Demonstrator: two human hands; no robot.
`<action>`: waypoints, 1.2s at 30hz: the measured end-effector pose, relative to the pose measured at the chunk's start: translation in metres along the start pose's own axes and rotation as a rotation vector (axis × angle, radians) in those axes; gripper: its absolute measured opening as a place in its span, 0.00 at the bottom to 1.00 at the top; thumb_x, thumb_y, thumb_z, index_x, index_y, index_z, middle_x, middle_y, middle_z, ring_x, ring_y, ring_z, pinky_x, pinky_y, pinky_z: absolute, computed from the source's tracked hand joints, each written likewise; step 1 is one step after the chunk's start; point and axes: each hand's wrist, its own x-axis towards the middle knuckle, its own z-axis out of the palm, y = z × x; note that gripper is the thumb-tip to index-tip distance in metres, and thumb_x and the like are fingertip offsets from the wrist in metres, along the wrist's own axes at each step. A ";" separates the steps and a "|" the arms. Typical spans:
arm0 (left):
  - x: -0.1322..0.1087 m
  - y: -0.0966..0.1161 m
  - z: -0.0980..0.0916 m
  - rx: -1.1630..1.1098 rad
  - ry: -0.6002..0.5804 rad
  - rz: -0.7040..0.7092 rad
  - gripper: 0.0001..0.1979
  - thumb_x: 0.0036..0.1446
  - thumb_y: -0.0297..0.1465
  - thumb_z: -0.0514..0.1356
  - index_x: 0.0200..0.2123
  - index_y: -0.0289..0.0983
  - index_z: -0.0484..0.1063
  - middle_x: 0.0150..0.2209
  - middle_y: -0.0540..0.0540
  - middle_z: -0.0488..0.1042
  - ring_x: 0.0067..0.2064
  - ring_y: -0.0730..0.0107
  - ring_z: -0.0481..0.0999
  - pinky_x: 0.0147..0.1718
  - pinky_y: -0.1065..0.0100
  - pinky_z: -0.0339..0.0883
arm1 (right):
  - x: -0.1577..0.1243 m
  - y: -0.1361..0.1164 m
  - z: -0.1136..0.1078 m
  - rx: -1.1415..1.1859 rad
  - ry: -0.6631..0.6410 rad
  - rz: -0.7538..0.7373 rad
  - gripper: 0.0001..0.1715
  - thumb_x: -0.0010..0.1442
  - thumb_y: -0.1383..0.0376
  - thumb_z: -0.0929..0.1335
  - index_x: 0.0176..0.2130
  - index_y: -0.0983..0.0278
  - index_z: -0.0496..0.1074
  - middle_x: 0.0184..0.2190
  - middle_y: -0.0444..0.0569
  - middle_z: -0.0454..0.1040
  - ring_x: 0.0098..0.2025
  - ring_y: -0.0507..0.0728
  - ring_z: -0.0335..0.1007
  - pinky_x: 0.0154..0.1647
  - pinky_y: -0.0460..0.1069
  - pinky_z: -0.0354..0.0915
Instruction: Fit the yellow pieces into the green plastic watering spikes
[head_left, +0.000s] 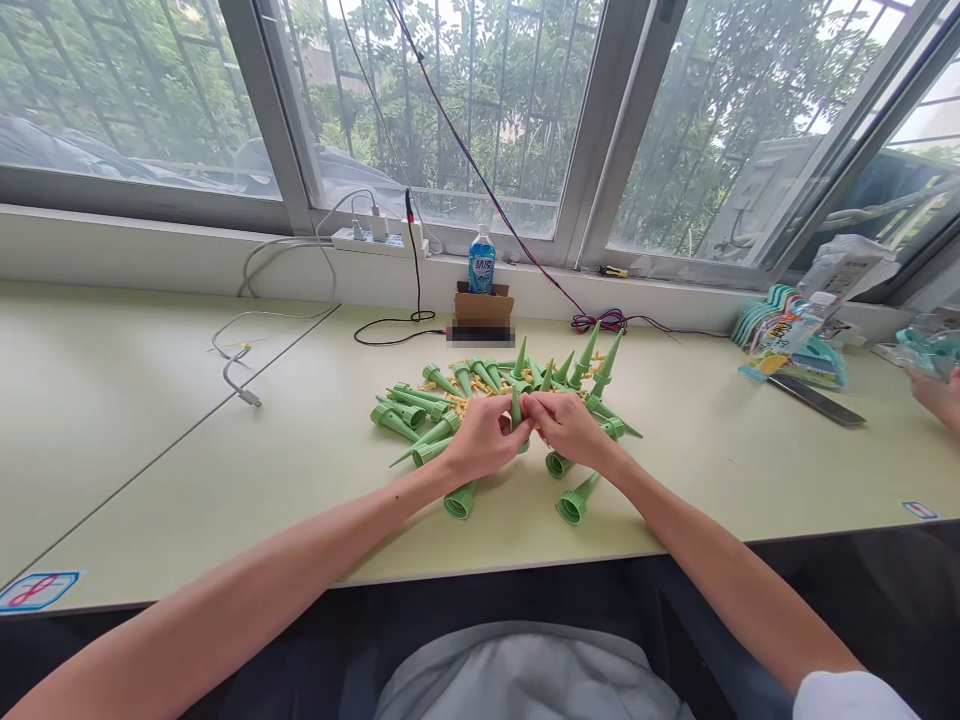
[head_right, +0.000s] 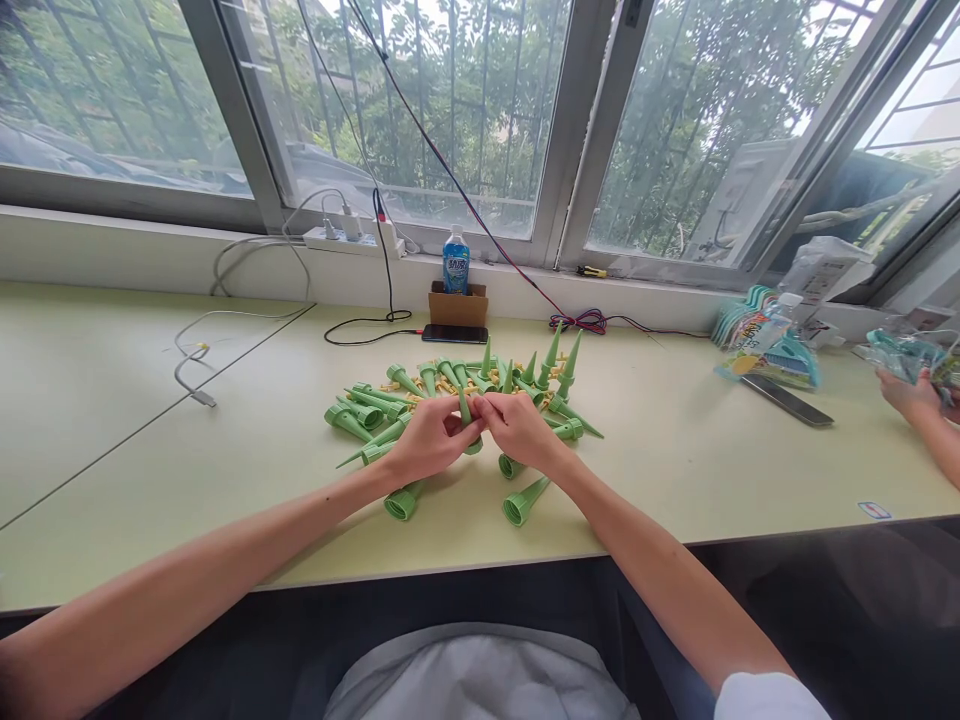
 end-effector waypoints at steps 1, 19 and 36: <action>0.000 0.000 0.000 0.000 0.000 -0.004 0.13 0.56 0.35 0.59 0.23 0.36 0.64 0.18 0.55 0.57 0.20 0.78 0.54 0.20 0.74 0.47 | 0.000 0.000 0.000 0.000 0.000 -0.001 0.23 0.70 0.57 0.56 0.24 0.62 0.56 0.17 0.40 0.59 0.22 0.51 0.54 0.28 0.48 0.51; -0.001 -0.003 0.001 0.061 0.000 0.018 0.14 0.57 0.34 0.59 0.22 0.36 0.61 0.17 0.55 0.56 0.21 0.79 0.53 0.21 0.74 0.48 | -0.001 -0.004 -0.003 0.002 -0.105 0.047 0.23 0.70 0.59 0.55 0.25 0.62 0.57 0.18 0.40 0.62 0.22 0.50 0.56 0.28 0.47 0.52; -0.001 -0.006 0.002 0.107 0.023 0.065 0.18 0.56 0.33 0.59 0.20 0.37 0.54 0.16 0.56 0.57 0.21 0.79 0.53 0.21 0.72 0.49 | -0.002 -0.003 -0.003 -0.030 -0.107 0.070 0.23 0.70 0.60 0.55 0.24 0.62 0.57 0.18 0.40 0.62 0.22 0.50 0.56 0.28 0.47 0.52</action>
